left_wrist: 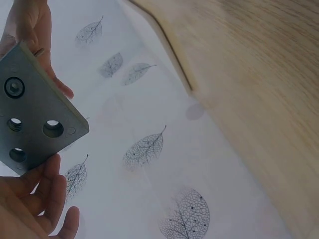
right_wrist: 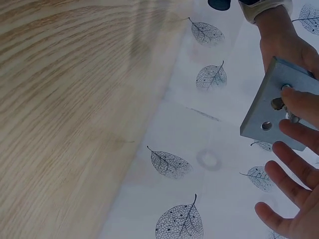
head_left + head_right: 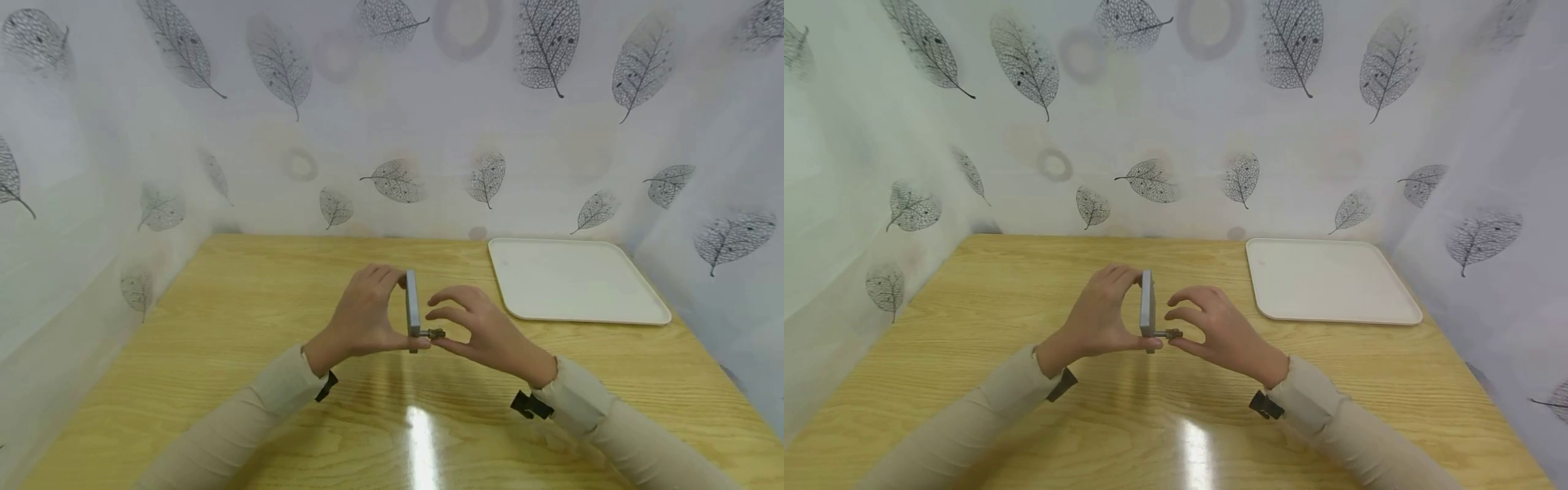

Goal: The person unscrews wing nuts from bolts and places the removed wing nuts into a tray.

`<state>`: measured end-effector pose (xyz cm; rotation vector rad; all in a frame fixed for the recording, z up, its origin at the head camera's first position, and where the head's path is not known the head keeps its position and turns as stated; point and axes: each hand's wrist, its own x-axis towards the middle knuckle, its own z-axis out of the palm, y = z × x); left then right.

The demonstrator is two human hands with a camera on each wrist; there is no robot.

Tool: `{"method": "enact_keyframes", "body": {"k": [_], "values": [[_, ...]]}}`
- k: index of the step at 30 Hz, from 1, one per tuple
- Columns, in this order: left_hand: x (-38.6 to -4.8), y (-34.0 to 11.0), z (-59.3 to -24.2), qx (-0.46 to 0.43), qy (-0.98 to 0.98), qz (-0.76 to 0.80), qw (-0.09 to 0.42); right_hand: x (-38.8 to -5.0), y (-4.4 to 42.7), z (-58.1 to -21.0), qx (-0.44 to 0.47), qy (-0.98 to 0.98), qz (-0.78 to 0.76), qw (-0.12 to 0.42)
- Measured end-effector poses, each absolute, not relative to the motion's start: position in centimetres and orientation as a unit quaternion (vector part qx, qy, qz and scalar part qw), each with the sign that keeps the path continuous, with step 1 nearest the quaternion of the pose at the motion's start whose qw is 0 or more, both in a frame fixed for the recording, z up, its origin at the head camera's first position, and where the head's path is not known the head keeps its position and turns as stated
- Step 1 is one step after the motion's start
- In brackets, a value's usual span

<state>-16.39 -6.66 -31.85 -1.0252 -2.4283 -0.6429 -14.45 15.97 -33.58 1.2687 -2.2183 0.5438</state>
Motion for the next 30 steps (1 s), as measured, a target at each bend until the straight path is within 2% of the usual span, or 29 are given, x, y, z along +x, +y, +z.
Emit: {"method": "enact_keyframes", "body": {"k": [19,30], "values": [[-16.2,-6.6,-32.0,-0.368,-0.874,-0.235,0.211,-13.5,15.9,-33.0,0.513,-0.780,0.217,0.284],[-16.3,-6.6,-32.1,-0.371,-0.873,-0.231,0.218,-14.0,16.1,-33.4,0.480,-0.815,0.204,0.254]]}}
